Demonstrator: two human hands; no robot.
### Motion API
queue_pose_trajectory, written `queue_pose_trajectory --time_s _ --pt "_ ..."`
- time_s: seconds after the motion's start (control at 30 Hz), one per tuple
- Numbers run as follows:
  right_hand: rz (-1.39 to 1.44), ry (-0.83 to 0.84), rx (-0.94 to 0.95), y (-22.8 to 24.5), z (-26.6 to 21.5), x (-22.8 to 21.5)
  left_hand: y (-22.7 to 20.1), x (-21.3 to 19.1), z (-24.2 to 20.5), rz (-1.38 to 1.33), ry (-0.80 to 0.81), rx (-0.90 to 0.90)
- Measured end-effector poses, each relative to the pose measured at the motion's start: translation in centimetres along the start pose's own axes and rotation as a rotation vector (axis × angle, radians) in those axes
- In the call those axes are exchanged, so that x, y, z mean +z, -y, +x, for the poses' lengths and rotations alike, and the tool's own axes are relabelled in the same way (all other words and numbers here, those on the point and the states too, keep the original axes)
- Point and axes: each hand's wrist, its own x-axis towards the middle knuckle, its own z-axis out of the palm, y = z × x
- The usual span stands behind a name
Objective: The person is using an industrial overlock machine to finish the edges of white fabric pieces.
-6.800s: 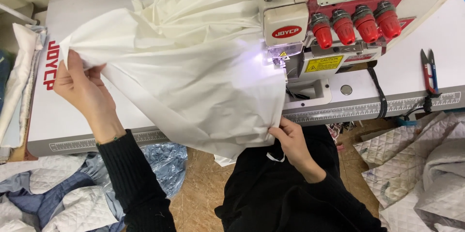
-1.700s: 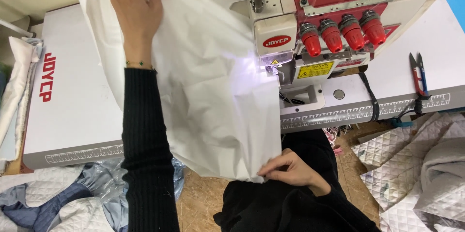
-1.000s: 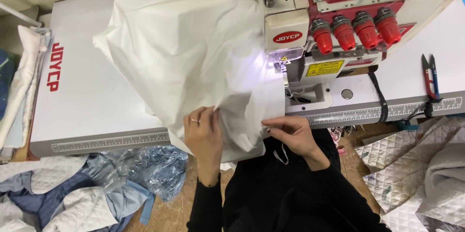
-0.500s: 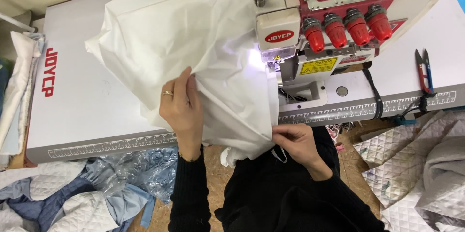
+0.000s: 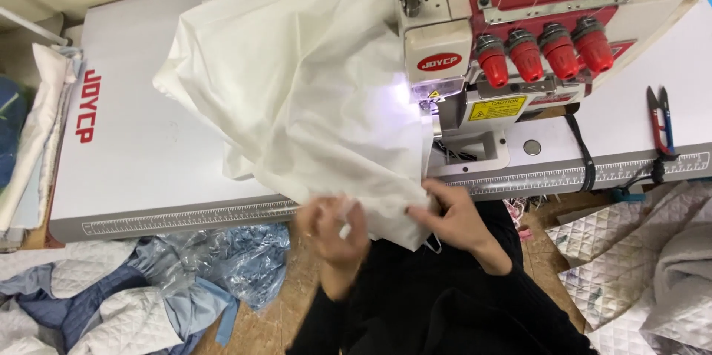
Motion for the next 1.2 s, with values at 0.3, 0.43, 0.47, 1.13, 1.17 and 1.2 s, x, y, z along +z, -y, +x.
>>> queue_pose_trajectory --time_s 0.3,0.43,0.47,1.13,1.17,1.2 --pt "-0.704 0.668 0.268 -2.4 -5.1 5.7 -3.2 -7.3 -5.7 0.031 1.203 -1.017" --pt "-1.03 0.856 0.269 -9.0 -6.6 8.5 0.7 -8.4 -9.9 0.145 0.758 -0.579" --pt "-1.093 0.957 0.165 -11.1 -7.0 9.0 2.2 -8.6 -11.4 0.283 0.707 -0.506" --pt "0.21 -0.08 0.289 3.2 -0.6 11.6 5.2 -17.2 11.7 -0.26 0.316 -0.75" --pt "0.302 -0.069 0.368 4.0 0.1 12.1 4.2 -17.6 12.9 -0.225 0.372 -0.75" --pt "0.302 -0.065 0.365 3.1 0.3 12.5 4.4 -17.6 13.4 -0.223 0.368 -0.748"
